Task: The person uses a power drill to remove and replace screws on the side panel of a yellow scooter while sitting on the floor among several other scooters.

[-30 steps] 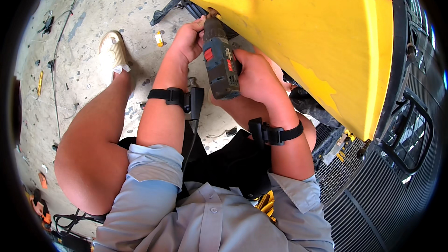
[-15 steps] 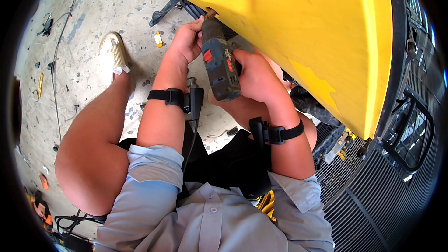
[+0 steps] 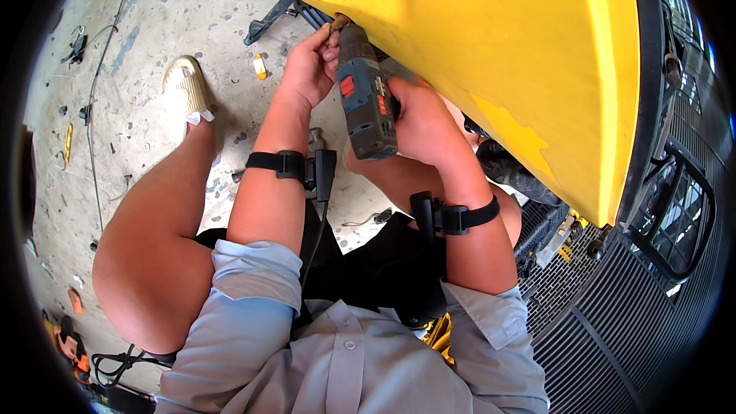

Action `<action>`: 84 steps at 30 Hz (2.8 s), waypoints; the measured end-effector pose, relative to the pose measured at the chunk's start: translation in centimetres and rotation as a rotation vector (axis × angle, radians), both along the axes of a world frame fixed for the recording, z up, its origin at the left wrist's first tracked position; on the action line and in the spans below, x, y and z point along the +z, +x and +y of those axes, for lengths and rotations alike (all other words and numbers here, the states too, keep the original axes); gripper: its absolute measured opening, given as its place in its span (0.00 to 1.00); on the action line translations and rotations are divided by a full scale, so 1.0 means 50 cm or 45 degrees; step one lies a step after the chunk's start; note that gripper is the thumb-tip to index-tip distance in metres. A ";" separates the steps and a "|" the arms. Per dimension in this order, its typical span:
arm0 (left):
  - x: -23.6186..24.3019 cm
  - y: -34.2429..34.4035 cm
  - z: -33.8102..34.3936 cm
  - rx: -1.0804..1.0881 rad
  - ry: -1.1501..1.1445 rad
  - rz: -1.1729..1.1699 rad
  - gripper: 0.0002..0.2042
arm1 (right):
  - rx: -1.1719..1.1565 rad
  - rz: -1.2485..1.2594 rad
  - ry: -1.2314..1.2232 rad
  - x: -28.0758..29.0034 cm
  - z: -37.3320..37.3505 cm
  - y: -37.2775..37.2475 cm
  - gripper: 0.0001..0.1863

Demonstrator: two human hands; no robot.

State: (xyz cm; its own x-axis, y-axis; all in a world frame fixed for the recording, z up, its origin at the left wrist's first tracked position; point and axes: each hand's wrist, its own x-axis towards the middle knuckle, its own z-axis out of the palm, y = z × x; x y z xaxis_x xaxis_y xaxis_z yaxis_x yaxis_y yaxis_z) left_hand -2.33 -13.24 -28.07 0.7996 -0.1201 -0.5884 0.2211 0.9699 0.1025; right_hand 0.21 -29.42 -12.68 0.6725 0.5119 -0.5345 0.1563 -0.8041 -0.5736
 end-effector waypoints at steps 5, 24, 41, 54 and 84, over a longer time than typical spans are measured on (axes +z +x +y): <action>-0.011 0.003 -0.010 0.035 -0.001 0.085 0.18 | 0.023 0.069 -0.152 0.013 0.011 -0.003 0.18; 0.009 -0.009 -0.023 0.069 -0.053 -0.016 0.17 | 0.103 -0.115 -0.170 0.032 0.030 -0.011 0.18; 0.028 0.006 -0.036 0.202 -0.047 0.242 0.17 | 0.066 0.036 -0.074 -0.004 0.025 -0.004 0.22; -0.008 0.008 -0.056 0.217 -0.106 0.125 0.18 | -0.251 0.271 0.056 -0.050 -0.019 -0.008 0.19; 0.032 0.014 -0.043 0.231 -0.062 0.226 0.18 | 0.047 0.060 -0.015 -0.063 -0.046 -0.004 0.13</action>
State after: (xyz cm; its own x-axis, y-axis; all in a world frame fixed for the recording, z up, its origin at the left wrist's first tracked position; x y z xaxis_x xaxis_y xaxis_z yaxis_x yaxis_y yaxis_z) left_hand -1.64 -15.37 -26.47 0.6956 -0.0160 -0.7183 0.0536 0.9981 0.0296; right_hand 0.03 -31.73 -15.84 0.6270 0.5295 -0.5714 0.1590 -0.8050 -0.5715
